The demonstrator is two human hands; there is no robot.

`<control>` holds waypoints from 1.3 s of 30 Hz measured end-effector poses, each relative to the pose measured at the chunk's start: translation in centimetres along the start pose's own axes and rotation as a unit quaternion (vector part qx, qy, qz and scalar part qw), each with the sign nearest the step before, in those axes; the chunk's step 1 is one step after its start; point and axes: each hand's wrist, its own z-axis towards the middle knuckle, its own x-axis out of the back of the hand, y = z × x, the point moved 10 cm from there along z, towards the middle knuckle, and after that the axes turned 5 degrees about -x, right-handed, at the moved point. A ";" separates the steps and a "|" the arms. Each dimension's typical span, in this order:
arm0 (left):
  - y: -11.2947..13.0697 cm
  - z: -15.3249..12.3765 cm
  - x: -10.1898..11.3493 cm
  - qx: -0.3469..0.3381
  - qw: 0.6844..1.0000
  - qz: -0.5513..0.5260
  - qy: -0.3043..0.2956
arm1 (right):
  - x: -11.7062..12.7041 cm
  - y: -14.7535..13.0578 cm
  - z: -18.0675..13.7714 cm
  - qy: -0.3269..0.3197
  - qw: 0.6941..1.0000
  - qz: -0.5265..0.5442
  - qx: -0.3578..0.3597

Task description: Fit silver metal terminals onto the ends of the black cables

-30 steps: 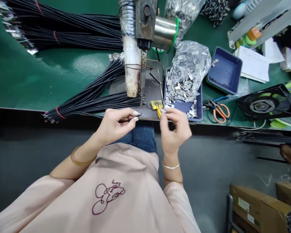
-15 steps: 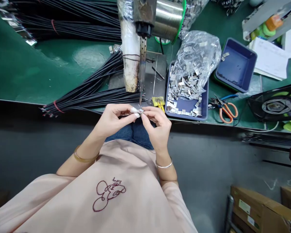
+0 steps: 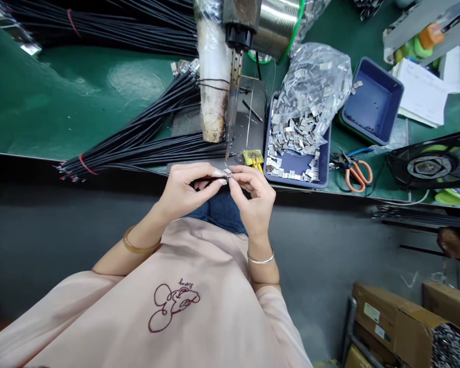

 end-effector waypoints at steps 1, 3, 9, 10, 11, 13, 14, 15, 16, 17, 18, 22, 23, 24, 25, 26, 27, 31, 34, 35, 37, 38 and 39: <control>0.3 -0.1 0.0 -0.016 1.000 0.015 0.004 | 0.0 0.0 -0.1 0.001 1.000 0.002 0.002; 0.8 -0.2 0.1 -0.043 0.998 0.042 0.014 | -0.1 0.0 -0.4 0.012 1.000 -0.001 0.012; 0.1 -0.2 -0.1 0.010 1.000 -0.016 0.001 | 0.0 -2.3 -1.9 0.099 0.972 -0.135 0.165; -0.5 -0.2 -0.2 0.045 0.997 -0.054 -0.007 | 0.1 -2.4 -1.9 0.103 0.971 -0.134 0.171; -1.2 -0.3 -0.4 0.081 0.992 -0.093 -0.012 | 0.3 -2.3 -1.8 0.105 0.973 -0.124 0.167; -2.1 -0.5 -0.6 0.136 0.979 -0.152 -0.011 | 0.9 -2.3 -1.6 0.118 0.976 -0.088 0.160; -2.4 -0.6 -0.6 0.151 0.974 -0.167 -0.008 | 1.2 -2.4 -1.7 0.122 0.977 -0.070 0.163; -2.6 -0.6 -0.7 0.159 0.972 -0.174 -0.005 | 1.3 -2.6 -1.7 0.122 0.977 -0.053 0.167; -2.6 -0.6 -0.7 0.161 0.971 -0.176 -0.002 | 1.2 -2.7 -1.7 0.115 0.978 -0.041 0.171; -2.6 -0.6 -0.7 0.160 0.971 -0.175 -0.001 | 1.1 -2.8 -1.8 0.104 0.979 -0.034 0.172; -2.6 -0.6 -0.7 0.158 0.972 -0.172 0.001 | 0.8 -2.9 -1.8 0.093 0.981 -0.031 0.170; -2.5 -0.5 -0.8 0.151 0.974 -0.170 0.000 | 0.8 -2.0 -1.3 0.073 0.990 0.005 0.119; -2.5 -0.4 -0.8 0.147 0.975 -0.165 -0.003 | 1.0 -1.5 -1.0 0.068 0.993 0.022 0.096; -2.3 -0.4 -0.8 0.139 0.978 -0.157 -0.008 | 1.0 -1.0 -0.7 0.058 0.995 0.040 0.069; -2.1 -0.2 -0.7 0.127 0.981 -0.144 -0.012 | 1.0 -0.4 -0.4 0.044 0.996 0.057 0.043; -1.8 -0.1 -0.5 0.113 0.985 -0.130 -0.015 | 0.9 0.1 -0.1 0.027 0.997 0.072 0.019; -1.5 0.0 -0.4 0.096 0.989 -0.115 -0.017 | 0.7 0.5 0.1 0.009 0.996 0.084 0.000; -0.3 0.3 0.2 0.026 0.998 -0.053 0.002 | 0.4 0.9 0.3 -0.012 0.997 0.078 -0.011; 0.9 0.5 0.8 -0.023 0.999 0.006 0.024 | 1.8 -0.1 -0.3 0.068 0.996 0.022 0.046; 1.3 0.6 0.8 -0.032 0.999 0.020 0.018 | 2.3 -0.5 -0.5 0.097 0.993 -0.002 0.068; 1.3 1.0 0.2 -0.020 0.999 0.017 -0.031 | 2.8 -1.2 -1.0 0.128 0.985 -0.044 0.105; 0.9 1.0 -0.3 0.005 0.998 -0.005 -0.068 | 2.9 -1.4 -1.1 0.132 0.983 -0.056 0.116; 0.2 1.0 -0.9 0.041 0.993 -0.038 -0.101 | 2.9 -1.5 -1.2 0.130 0.982 -0.063 0.123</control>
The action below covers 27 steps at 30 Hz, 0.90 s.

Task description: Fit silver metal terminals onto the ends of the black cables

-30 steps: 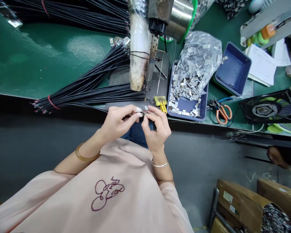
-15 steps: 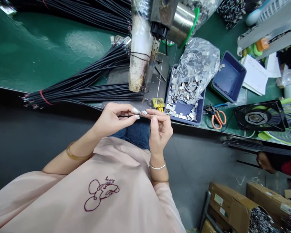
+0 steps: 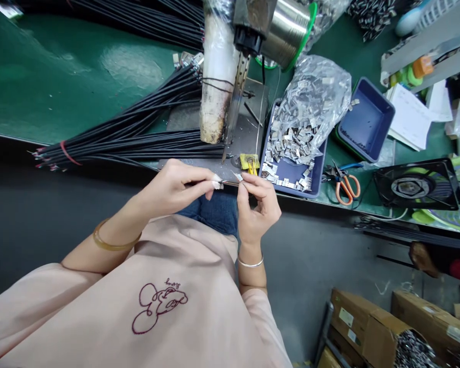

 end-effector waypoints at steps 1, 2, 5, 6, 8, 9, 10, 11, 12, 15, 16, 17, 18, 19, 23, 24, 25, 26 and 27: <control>-0.8 0.0 -0.3 0.038 0.998 -0.044 -0.020 | 0.0 -0.1 0.0 -0.004 1.000 -0.003 0.007; -1.7 -0.1 -0.5 0.075 0.993 -0.092 -0.027 | -0.1 -0.3 -0.1 -0.009 1.000 -0.006 0.015; -3.5 -0.5 -0.9 0.147 0.968 -0.204 -0.007 | -0.4 -1.4 -0.2 -0.023 0.997 -0.026 0.065; -3.8 -0.6 -1.0 0.155 0.963 -0.221 0.001 | -0.6 -1.9 -0.3 -0.027 0.995 -0.032 0.089; -4.1 -0.6 -1.1 0.159 0.960 -0.229 0.014 | -1.1 -2.8 -0.6 -0.039 0.990 -0.037 0.129; -4.1 -0.6 -1.2 0.159 0.960 -0.228 0.023 | -1.4 -3.0 -0.6 -0.049 0.988 -0.037 0.140; -4.1 -0.6 -1.2 0.159 0.960 -0.226 0.030 | -1.7 -3.0 -0.6 -0.059 0.987 -0.036 0.143; -4.0 -0.5 -1.2 0.159 0.960 -0.225 0.038 | -2.0 -2.9 -0.6 -0.068 0.988 -0.035 0.138; -3.9 -0.5 -1.2 0.159 0.960 -0.224 0.045 | -2.2 -2.6 -0.5 -0.071 0.989 -0.032 0.124; -3.8 -0.3 -1.0 0.159 0.960 -0.220 0.064 | -1.9 -1.5 0.0 -0.053 0.996 -0.005 0.067; -3.7 -0.2 -1.0 0.158 0.960 -0.219 0.068 | -1.7 -1.3 0.1 -0.048 0.997 0.003 0.054; -3.7 -0.2 -0.9 0.158 0.960 -0.219 0.070 | -1.7 -1.2 0.1 -0.047 0.998 0.010 0.051; -3.6 -0.2 -0.9 0.159 0.960 -0.218 0.070 | -1.7 -1.4 0.1 -0.053 0.997 0.013 0.057; -3.7 -0.1 -0.8 0.161 0.960 -0.219 0.072 | -1.9 -1.6 0.0 -0.061 0.996 0.011 0.070; -3.9 -0.1 -0.6 0.175 0.953 -0.234 0.080 | -2.0 -2.0 -0.2 -0.074 0.993 -0.002 0.094; -3.9 -0.1 -0.5 0.177 0.951 -0.239 0.083 | -1.9 -1.6 -0.2 -0.068 0.995 0.007 0.075; -3.9 0.0 -0.4 0.179 0.949 -0.244 0.086 | -1.7 -1.1 -0.1 -0.062 0.997 0.020 0.050; -3.8 0.0 -0.3 0.180 0.948 -0.247 0.088 | -1.5 -0.6 0.0 -0.055 0.998 0.034 0.026; -3.8 0.0 -0.3 0.182 0.947 -0.249 0.089 | -1.4 -0.2 0.0 -0.048 0.998 0.045 0.009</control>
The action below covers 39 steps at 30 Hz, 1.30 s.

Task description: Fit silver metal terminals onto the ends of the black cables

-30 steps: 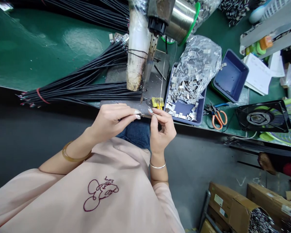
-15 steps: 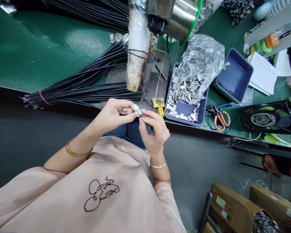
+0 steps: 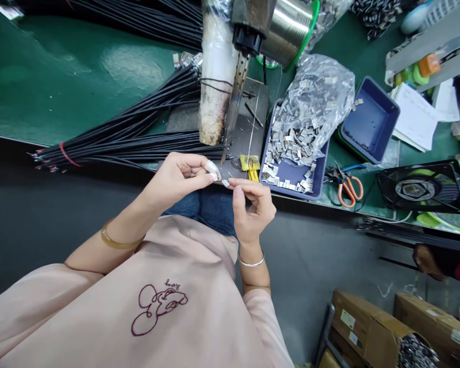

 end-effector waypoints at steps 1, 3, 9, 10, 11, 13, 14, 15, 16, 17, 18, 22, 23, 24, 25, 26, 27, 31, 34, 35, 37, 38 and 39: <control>0.1 0.0 0.0 0.001 1.000 -0.001 0.001 | 0.1 0.2 0.0 0.005 1.000 0.005 -0.008; 0.1 0.0 0.0 0.004 1.000 0.002 0.002 | 0.1 0.2 0.0 0.003 1.000 -0.001 -0.004; -0.2 0.2 0.3 -0.001 1.000 0.001 0.012 | -1.0 -0.8 -0.3 -0.044 0.992 -0.069 0.092; -0.3 0.3 0.4 0.000 1.000 0.003 0.015 | -1.1 -1.1 -0.3 -0.044 0.989 -0.085 0.110; -0.3 0.4 0.5 0.002 1.000 0.005 0.018 | -1.2 -1.3 -0.4 -0.044 0.986 -0.099 0.126; -0.3 0.6 0.5 0.003 1.000 0.005 0.023 | -1.3 -1.8 -0.5 -0.039 0.980 -0.119 0.157; -0.2 0.7 0.5 0.001 1.000 0.004 0.026 | -1.3 -2.1 -0.5 -0.037 0.976 -0.129 0.171; -0.1 0.8 0.5 -0.001 1.000 0.003 0.030 | -1.4 -2.3 -0.5 -0.035 0.973 -0.139 0.183; 0.0 0.9 0.6 -0.003 0.999 0.003 0.035 | -1.5 -2.6 -0.5 -0.033 0.969 -0.151 0.195; 0.0 1.0 0.7 -0.004 0.999 0.004 0.041 | -1.5 -2.8 -0.4 -0.033 0.965 -0.163 0.205; 0.1 1.1 0.7 -0.004 0.999 0.004 0.048 | -1.6 -2.9 -0.3 -0.033 0.961 -0.174 0.213; 0.0 1.3 0.9 -0.002 0.998 -0.001 0.063 | -1.9 -3.1 -0.1 -0.036 0.950 -0.203 0.235; -0.1 1.3 0.9 -0.001 0.998 -0.001 0.064 | -1.9 -3.1 0.0 -0.038 0.948 -0.208 0.236; -0.1 1.4 1.0 -0.003 0.998 0.001 0.066 | -2.0 -3.0 0.0 -0.039 0.947 -0.211 0.237; -0.1 1.4 1.0 -0.006 0.998 0.005 0.070 | -2.0 -3.0 0.1 -0.041 0.947 -0.213 0.238; -0.1 1.4 1.2 -0.011 0.997 0.010 0.074 | -2.1 -3.0 0.1 -0.043 0.946 -0.214 0.239; 0.0 1.4 1.3 -0.016 0.997 0.014 0.079 | -2.1 -3.0 0.1 -0.044 0.946 -0.214 0.241; 0.1 1.4 1.6 -0.026 0.995 0.019 0.098 | -2.4 -3.4 0.0 -0.052 0.941 -0.214 0.256; 0.2 1.4 1.5 -0.021 0.995 0.009 0.097 | -2.4 -3.7 -0.1 -0.056 0.940 -0.211 0.262; 0.2 1.5 1.4 -0.018 0.995 0.007 0.093 | -2.4 -3.6 -0.2 -0.057 0.942 -0.206 0.260; 0.2 1.4 1.1 -0.011 0.997 0.009 0.082 | -2.2 -3.2 -0.2 -0.059 0.952 -0.181 0.239; 0.2 1.4 1.0 -0.008 0.997 0.014 0.077 | -2.0 -2.9 -0.1 -0.061 0.960 -0.162 0.219; 0.1 1.3 0.9 -0.007 0.997 0.019 0.074 | -1.9 -2.4 0.1 -0.063 0.968 -0.143 0.196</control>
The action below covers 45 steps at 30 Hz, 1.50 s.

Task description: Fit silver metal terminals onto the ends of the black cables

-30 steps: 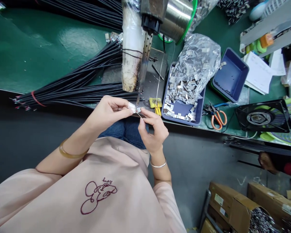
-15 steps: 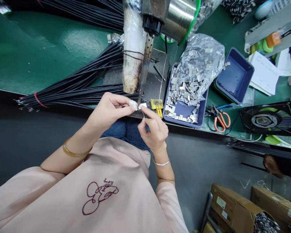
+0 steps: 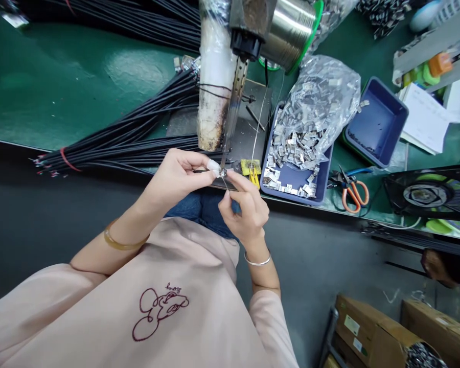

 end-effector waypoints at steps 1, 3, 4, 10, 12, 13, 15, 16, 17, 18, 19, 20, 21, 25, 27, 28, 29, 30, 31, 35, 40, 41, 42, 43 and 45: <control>0.0 -0.1 0.0 -0.002 1.000 0.007 0.000 | 0.0 0.5 0.0 -0.002 1.000 0.018 -0.023; -0.1 -0.2 0.1 -0.012 1.000 0.021 0.007 | -0.2 1.1 0.1 -0.009 0.998 0.034 -0.055; 0.0 -0.2 0.2 -0.019 0.999 0.026 0.013 | -0.3 1.2 0.2 -0.013 0.997 0.033 -0.063; 0.2 -0.3 0.6 -0.036 0.998 0.037 0.034 | -0.1 0.5 0.9 -0.015 0.998 0.017 -0.065; 0.2 -0.3 0.4 -0.029 0.999 0.028 0.019 | -0.1 0.4 0.7 -0.018 0.998 0.022 -0.064; 0.2 -0.2 0.2 -0.023 0.999 0.022 0.008 | -0.1 0.4 0.7 -0.021 0.997 0.026 -0.064; 0.2 -0.2 -0.2 -0.013 1.000 0.010 -0.013 | -0.1 0.4 0.5 -0.029 0.997 0.032 -0.062; 0.2 -0.2 -0.3 -0.013 1.000 0.005 -0.020 | -0.1 0.4 0.5 -0.031 0.997 0.031 -0.059; 0.3 -0.2 -0.4 -0.014 1.000 0.002 -0.025 | 0.0 0.3 0.5 -0.032 0.998 0.028 -0.056; 0.3 -0.2 -0.4 -0.016 0.999 0.001 -0.028 | 0.0 0.3 0.5 -0.030 0.998 0.023 -0.051; 0.3 -0.3 -0.5 -0.019 0.999 0.002 -0.032 | 0.1 0.2 0.6 -0.027 0.998 0.014 -0.045; 0.3 -0.4 -0.6 -0.022 0.999 0.006 -0.037 | 0.2 0.0 0.7 -0.023 0.999 0.003 -0.040; 0.3 -0.5 -0.7 -0.024 0.999 0.014 -0.045 | 0.3 0.0 0.8 -0.018 0.999 -0.011 -0.036; 1.1 -1.5 -0.4 -0.066 0.993 0.085 -0.046 | 1.0 0.5 0.9 0.012 0.997 -0.027 -0.071; 2.1 -2.0 -0.1 -0.114 0.984 0.133 -0.037 | 1.0 1.7 0.6 0.013 0.991 0.015 -0.136; 2.5 -2.2 -0.1 -0.134 0.979 0.153 -0.037 | 0.8 2.4 0.5 0.008 0.984 0.039 -0.171; 2.7 -2.4 -0.2 -0.146 0.975 0.166 -0.039 | 0.6 2.8 0.3 0.002 0.978 0.058 -0.199; 2.7 -2.5 -0.2 -0.148 0.973 0.173 -0.042 | 0.4 3.1 0.1 -0.002 0.974 0.069 -0.216; 2.5 -2.5 -0.2 -0.143 0.973 0.174 -0.041 | 0.4 3.1 0.1 -0.005 0.973 0.071 -0.221; 1.8 -2.2 0.1 -0.122 0.981 0.151 -0.014 | 0.4 1.9 0.4 -0.007 0.983 0.042 -0.177; 1.2 -1.7 0.3 -0.097 0.990 0.103 0.019 | 0.4 1.0 0.7 -0.013 0.991 0.019 -0.133; 1.1 -1.6 0.3 -0.089 0.991 0.095 0.023 | 0.3 1.1 0.7 -0.017 0.991 0.016 -0.131; 1.0 -1.6 0.3 -0.081 0.992 0.089 0.026 | 0.2 1.1 0.8 -0.020 0.991 0.015 -0.132; 0.9 -1.5 0.3 -0.075 0.993 0.083 0.028 | 0.1 1.2 0.8 -0.024 0.991 0.015 -0.132; 0.8 -1.4 0.3 -0.068 0.994 0.076 0.030 | 0.0 1.2 0.9 -0.026 0.991 0.013 -0.130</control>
